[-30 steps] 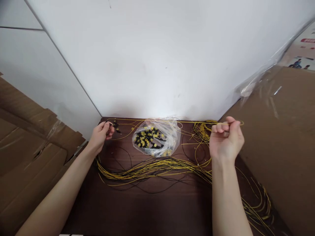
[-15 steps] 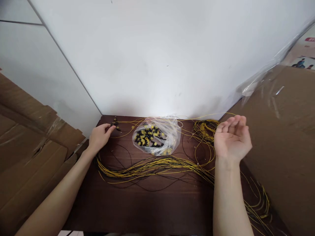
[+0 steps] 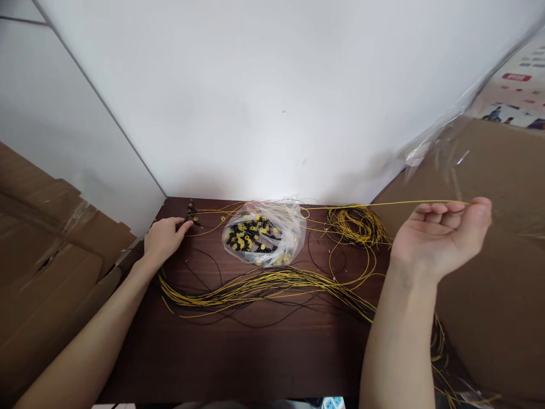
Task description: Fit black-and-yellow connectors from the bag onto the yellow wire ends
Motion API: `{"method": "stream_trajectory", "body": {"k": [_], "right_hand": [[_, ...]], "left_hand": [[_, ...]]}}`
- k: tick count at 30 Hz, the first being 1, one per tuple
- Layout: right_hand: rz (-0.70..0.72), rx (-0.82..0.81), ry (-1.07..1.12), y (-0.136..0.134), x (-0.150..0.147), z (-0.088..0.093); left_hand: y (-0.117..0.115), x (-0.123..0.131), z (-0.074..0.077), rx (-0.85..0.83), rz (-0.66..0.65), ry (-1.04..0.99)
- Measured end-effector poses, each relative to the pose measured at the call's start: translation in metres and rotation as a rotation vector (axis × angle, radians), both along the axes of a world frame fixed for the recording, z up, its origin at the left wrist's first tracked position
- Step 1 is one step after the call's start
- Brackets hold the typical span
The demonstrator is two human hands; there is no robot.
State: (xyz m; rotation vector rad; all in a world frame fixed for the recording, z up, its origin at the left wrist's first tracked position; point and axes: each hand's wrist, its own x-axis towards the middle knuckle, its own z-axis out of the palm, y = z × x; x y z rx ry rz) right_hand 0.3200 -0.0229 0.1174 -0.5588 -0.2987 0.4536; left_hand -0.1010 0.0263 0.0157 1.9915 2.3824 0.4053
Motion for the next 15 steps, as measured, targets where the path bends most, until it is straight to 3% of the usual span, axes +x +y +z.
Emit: {"method": "stream_trajectory", "body": {"k": [2,5,7,10,11,15], "right_hand": [[0.049,0.201,0.031,-0.002,-0.003,0.003],[0.211,0.334,0.076,-0.011,-0.006,0.007],[0.463,0.472,0.263,-0.017,-0.005,0.013],[0.968,0.632,0.592,-0.013,0.001,0.022],[1.081,0.568,0.620,-0.008,0.004,0.023],[0.775,-0.079,0.168,0.020,0.006,0.013]], "left_hand": [[0.000,0.000,0.001,0.000,0.019,-0.010],[0.000,-0.001,0.001,-0.014,0.044,-0.021],[0.000,-0.001,0.001,-0.024,0.054,-0.020],[0.001,0.000,0.000,-0.024,0.050,-0.014],[0.001,0.000,0.000,-0.023,0.049,-0.013],[0.001,0.000,0.001,-0.036,0.053,-0.002]]}}
